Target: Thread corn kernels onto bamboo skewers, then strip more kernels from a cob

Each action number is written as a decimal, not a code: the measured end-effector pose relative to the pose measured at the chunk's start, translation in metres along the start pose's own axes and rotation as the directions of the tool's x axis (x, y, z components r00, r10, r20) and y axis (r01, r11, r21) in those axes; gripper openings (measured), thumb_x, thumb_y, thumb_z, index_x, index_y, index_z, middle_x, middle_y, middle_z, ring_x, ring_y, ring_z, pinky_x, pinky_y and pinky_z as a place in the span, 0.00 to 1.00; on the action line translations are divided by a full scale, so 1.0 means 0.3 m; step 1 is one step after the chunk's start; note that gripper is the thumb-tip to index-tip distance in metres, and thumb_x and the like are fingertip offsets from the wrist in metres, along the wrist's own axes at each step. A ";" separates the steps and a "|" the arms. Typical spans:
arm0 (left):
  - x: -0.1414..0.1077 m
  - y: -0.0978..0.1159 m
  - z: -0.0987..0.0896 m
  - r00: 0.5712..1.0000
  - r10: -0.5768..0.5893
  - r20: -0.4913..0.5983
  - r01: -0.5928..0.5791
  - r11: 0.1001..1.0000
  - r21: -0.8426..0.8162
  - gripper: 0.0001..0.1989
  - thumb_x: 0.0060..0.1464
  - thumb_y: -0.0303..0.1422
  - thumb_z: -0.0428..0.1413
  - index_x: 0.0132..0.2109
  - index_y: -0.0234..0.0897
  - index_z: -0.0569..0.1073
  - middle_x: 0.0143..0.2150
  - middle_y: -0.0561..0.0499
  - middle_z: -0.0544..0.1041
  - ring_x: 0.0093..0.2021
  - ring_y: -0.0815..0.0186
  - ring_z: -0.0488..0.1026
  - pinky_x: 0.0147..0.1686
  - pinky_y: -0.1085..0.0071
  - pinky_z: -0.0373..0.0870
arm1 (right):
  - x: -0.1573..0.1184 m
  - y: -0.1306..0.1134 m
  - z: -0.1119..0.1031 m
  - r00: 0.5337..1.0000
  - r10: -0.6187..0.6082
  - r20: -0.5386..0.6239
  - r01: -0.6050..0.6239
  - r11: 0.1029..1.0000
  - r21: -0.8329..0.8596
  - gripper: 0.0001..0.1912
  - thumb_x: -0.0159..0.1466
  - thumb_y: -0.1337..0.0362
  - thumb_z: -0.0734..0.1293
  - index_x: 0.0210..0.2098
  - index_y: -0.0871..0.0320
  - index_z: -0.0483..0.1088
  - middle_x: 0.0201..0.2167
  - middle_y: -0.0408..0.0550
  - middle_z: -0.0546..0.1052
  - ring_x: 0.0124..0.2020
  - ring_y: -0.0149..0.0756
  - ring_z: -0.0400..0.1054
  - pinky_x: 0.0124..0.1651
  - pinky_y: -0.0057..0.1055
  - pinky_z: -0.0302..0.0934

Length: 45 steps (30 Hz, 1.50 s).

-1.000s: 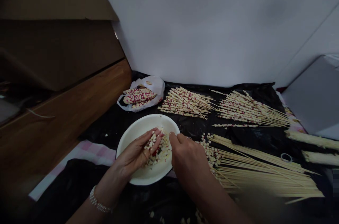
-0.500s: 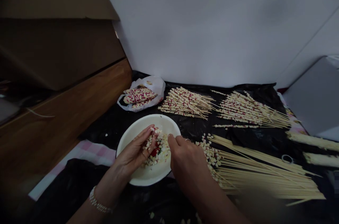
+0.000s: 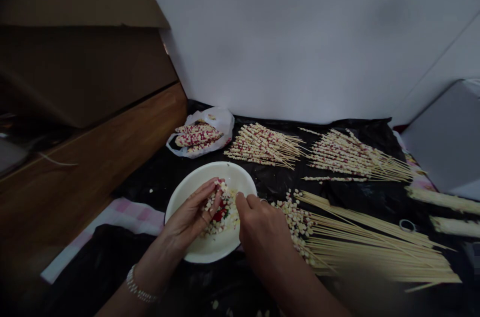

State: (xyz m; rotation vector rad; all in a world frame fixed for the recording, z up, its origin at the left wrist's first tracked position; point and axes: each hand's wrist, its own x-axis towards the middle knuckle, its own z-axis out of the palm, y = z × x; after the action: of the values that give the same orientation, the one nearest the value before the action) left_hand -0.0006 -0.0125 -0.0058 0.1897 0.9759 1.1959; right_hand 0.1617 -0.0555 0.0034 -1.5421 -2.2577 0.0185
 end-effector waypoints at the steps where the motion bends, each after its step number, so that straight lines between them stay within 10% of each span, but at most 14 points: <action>1: 0.000 0.002 0.003 1.000 -0.011 -0.006 0.011 1.000 -0.014 0.09 0.49 0.19 0.59 0.39 0.32 0.76 0.39 0.47 0.79 0.38 0.69 0.77 0.39 0.78 0.75 | -0.001 0.001 0.002 1.000 -0.001 -0.008 0.001 1.000 -0.001 0.18 0.58 0.76 0.58 0.45 0.60 0.70 0.28 0.45 0.75 0.24 0.33 0.68 0.25 0.30 0.50; 17: 0.001 -0.007 -0.022 0.989 -0.090 0.118 0.086 0.996 0.037 0.12 0.47 0.17 0.60 0.39 0.34 0.76 0.35 0.50 0.77 0.36 0.71 0.76 0.38 0.79 0.73 | 0.001 0.001 -0.005 1.000 0.012 0.017 -0.013 0.999 0.035 0.13 0.59 0.75 0.58 0.37 0.58 0.70 0.27 0.45 0.74 0.24 0.32 0.66 0.25 0.29 0.46; 45: 0.001 -0.001 -0.004 0.999 -0.028 -0.023 0.028 1.000 -0.013 0.10 0.48 0.18 0.59 0.38 0.33 0.76 0.38 0.49 0.79 0.36 0.71 0.76 0.36 0.81 0.74 | -0.002 -0.003 -0.008 1.000 -0.003 -0.002 0.003 1.000 0.028 0.16 0.58 0.76 0.58 0.41 0.59 0.72 0.27 0.45 0.74 0.23 0.34 0.67 0.25 0.31 0.48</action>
State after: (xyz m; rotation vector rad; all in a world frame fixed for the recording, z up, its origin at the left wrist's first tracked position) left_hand -0.0011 -0.0128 -0.0068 0.1519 0.9875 1.1808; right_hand 0.1618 -0.0568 0.0057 -1.5238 -2.2482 0.0478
